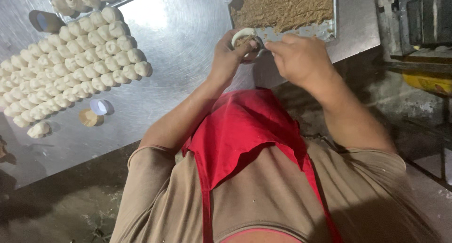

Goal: The person prepares bread rolls by hand by flattening dough portions into circles, placing a spoonful of filling in the center, and folding the dough around the filling to seal it. They place the filled dough into cupcake liners on the workstation.

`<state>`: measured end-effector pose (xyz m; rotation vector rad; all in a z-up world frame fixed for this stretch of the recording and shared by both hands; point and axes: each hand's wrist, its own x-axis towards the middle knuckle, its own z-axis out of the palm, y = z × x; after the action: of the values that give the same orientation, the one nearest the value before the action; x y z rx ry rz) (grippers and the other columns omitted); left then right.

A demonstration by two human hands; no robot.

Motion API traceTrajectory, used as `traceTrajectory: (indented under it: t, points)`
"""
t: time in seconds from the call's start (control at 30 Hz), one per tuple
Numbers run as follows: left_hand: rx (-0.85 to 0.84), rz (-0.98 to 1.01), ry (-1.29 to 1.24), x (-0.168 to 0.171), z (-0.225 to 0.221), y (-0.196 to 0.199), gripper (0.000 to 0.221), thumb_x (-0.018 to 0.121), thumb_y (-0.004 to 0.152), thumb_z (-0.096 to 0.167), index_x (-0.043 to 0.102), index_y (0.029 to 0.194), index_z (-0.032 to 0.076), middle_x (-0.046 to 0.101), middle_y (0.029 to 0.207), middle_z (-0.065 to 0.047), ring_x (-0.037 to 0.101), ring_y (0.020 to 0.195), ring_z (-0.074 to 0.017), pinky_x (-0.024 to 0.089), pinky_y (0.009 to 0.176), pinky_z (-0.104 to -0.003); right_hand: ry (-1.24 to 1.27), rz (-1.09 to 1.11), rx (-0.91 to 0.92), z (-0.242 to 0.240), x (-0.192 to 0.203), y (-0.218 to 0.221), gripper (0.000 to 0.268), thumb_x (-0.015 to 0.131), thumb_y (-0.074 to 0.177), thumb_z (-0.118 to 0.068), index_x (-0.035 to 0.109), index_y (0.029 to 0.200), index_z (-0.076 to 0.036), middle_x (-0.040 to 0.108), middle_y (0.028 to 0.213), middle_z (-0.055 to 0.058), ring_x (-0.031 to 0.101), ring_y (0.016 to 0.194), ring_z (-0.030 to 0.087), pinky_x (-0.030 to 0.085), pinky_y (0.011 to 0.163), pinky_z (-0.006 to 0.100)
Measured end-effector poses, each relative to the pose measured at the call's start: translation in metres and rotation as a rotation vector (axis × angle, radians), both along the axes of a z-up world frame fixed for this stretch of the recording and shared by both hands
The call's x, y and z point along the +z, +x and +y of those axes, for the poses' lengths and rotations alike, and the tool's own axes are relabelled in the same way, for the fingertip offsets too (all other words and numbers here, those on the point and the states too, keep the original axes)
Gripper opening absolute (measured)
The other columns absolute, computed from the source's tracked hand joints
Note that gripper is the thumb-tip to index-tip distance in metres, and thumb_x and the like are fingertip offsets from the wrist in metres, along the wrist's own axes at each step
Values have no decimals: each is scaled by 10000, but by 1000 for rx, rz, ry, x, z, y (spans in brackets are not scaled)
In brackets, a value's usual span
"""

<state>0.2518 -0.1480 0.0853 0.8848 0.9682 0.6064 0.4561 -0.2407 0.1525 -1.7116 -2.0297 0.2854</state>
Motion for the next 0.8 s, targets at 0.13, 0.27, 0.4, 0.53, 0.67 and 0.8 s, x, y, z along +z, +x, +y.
traceTrajectory:
  t: [0.13,0.27,0.4,0.53,0.67,0.8]
  points:
    - [0,-4,0,2,-6,0,418,715,932,107,574,1306,-14,712,1109,-141,749,912,-226,666,750,-386,18,-82,-23,-19,3,8,186,703,975,-161,783,1142,-167,672,901,56,680,773,295,551,677,418]
    - [24,59,-5,6,9,-7,446,697,952,117,551,1355,-3,680,1173,-116,711,1035,-221,651,830,-383,-76,4,-138,-14,-13,37,218,661,994,-115,774,1178,-147,703,963,87,686,824,319,542,721,446]
    - [7,-59,27,6,-2,-39,538,702,960,135,507,1443,0,649,1265,-96,651,1166,-218,584,948,-361,-138,98,-211,-24,-78,31,233,640,956,-110,753,1159,-85,701,1013,154,672,927,387,527,823,499]
    - [-1,41,162,13,-8,-66,513,677,1007,186,512,1456,1,660,1296,-113,660,1167,-208,577,959,-335,-176,36,-365,-33,-151,13,141,637,959,-140,722,1000,-37,681,1001,225,650,916,455,521,798,543]
    - [14,52,209,31,-16,-95,489,642,992,147,513,1442,7,659,1301,-118,668,1184,-228,573,985,-342,-230,5,-453,-32,-181,-7,177,566,966,-120,729,993,-55,685,972,230,657,895,467,522,784,578]
    - [42,33,159,39,-35,-123,486,637,956,100,530,1420,1,665,1290,-135,678,1159,-242,582,950,-355,-171,56,-560,-11,-181,-35,155,579,944,-108,711,978,-35,684,1044,233,652,954,467,527,829,551]
